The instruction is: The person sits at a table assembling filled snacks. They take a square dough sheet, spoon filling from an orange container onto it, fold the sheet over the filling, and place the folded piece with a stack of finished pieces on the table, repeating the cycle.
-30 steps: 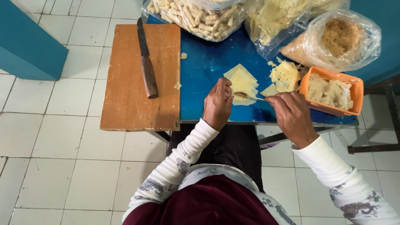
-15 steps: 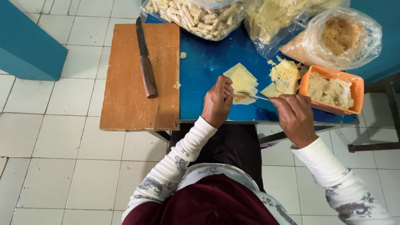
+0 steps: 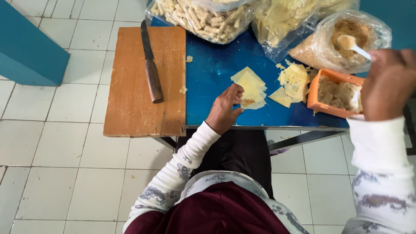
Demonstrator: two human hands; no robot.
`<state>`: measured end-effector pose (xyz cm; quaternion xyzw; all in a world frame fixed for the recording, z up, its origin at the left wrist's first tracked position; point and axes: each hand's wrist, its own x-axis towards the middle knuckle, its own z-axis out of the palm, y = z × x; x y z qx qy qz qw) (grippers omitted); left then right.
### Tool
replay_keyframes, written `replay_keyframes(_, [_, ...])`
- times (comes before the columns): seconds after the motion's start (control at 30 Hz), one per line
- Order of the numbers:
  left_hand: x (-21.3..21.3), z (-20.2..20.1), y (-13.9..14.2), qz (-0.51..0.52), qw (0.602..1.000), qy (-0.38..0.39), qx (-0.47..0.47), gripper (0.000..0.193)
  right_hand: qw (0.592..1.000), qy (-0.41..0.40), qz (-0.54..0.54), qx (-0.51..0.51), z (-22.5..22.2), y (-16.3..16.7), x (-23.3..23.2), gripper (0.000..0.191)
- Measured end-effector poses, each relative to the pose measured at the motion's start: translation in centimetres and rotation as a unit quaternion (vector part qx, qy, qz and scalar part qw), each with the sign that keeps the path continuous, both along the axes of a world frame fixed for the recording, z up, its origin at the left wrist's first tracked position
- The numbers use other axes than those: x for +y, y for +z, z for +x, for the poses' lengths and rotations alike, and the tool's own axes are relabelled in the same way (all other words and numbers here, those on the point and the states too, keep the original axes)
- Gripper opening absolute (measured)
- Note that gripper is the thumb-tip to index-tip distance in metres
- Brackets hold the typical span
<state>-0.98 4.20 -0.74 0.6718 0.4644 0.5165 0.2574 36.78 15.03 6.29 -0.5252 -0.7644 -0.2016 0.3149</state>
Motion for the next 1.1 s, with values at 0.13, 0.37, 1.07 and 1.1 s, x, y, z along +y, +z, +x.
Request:
replay_keyframes(0.13, [0.1,0.2,0.1,-0.008,1.000,0.013,0.015,0.046,0.988,-0.003,0.120,-0.097,-3.6,0.4,1.3,0.010])
replay_keyframes(0.37, [0.7,0.3,-0.3,0.004,0.999,0.033,-0.009,0.033,0.971,0.194,-0.127,0.063,-14.6,-2.3,-8.9,0.022])
replay_keyframes(1.07, [0.8,0.4,-0.4,0.021,0.999,0.031,0.002,0.027,0.958,0.231,-0.142,0.096,-18.6,-3.4,-10.1,0.028])
replay_keyframes(1.1, [0.8,0.4,-0.5,0.018,0.999,0.032,0.009,0.026,0.962,0.226,-0.130,0.083,-18.8,-3.5,-10.0,0.027])
